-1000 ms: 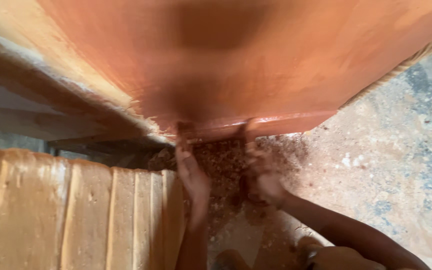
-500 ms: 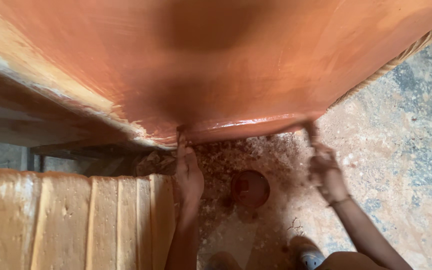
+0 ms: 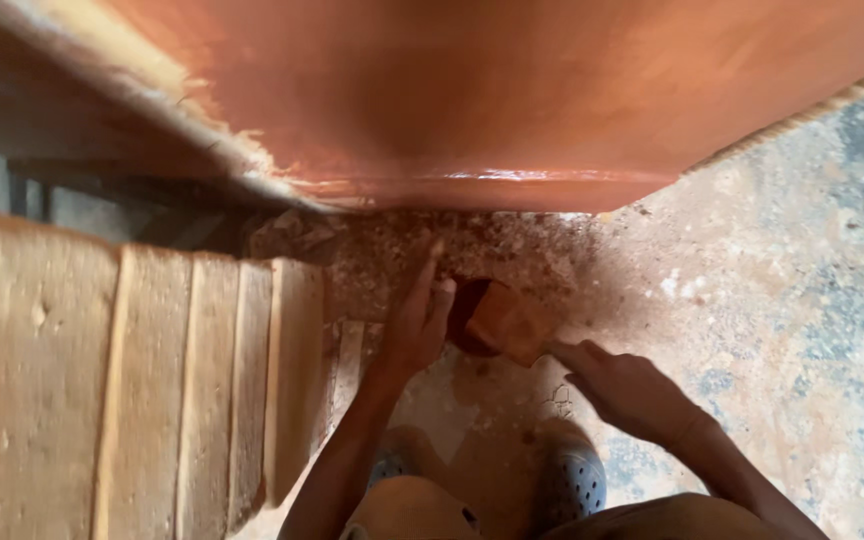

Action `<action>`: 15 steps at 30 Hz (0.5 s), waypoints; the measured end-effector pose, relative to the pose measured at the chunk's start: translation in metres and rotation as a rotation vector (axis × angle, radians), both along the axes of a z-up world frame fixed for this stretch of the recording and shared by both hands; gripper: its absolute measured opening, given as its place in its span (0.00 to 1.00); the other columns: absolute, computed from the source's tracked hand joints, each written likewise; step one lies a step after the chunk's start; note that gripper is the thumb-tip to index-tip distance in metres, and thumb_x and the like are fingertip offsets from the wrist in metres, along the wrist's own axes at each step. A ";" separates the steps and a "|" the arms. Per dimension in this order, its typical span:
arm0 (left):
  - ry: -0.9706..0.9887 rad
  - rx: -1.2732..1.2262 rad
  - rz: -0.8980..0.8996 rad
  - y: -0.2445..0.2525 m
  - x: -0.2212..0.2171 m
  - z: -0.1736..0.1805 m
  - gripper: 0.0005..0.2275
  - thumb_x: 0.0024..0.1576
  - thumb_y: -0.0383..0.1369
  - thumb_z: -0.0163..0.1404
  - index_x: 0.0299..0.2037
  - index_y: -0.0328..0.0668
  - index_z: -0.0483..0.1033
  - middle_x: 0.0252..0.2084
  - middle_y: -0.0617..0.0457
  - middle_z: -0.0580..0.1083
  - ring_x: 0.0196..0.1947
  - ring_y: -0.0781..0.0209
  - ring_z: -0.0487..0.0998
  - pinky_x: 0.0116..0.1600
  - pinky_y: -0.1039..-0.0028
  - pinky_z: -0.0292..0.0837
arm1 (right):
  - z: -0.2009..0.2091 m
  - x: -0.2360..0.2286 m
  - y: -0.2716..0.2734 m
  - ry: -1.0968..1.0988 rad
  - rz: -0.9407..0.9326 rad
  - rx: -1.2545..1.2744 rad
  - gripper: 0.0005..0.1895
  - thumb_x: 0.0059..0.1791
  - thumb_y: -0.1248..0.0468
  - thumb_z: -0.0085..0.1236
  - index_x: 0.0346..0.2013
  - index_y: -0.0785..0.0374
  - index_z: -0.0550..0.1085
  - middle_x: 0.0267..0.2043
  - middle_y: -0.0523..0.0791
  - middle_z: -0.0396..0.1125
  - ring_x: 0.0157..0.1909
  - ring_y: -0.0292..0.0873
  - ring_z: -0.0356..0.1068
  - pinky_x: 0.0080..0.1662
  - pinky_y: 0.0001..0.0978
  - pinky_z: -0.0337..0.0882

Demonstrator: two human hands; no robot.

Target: The person uses a brush to apply reddish-brown paint to the underside and edges of a large wooden furniture piece. They repeatedly dip the brush into a small container and cover the surface with smooth strokes.

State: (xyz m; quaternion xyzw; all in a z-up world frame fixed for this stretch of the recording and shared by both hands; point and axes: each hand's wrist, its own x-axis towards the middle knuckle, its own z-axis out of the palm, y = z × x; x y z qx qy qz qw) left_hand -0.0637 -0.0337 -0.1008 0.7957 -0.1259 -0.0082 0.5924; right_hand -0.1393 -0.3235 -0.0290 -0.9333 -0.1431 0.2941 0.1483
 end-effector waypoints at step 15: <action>0.166 0.027 -0.015 0.004 -0.015 -0.024 0.26 0.69 0.40 0.36 0.75 0.35 0.52 0.79 0.37 0.48 0.79 0.42 0.46 0.77 0.59 0.43 | -0.059 0.017 0.029 0.025 0.268 -0.303 0.32 0.51 0.65 0.49 0.70 0.54 0.53 0.47 0.51 0.64 0.31 0.49 0.75 0.31 0.41 0.76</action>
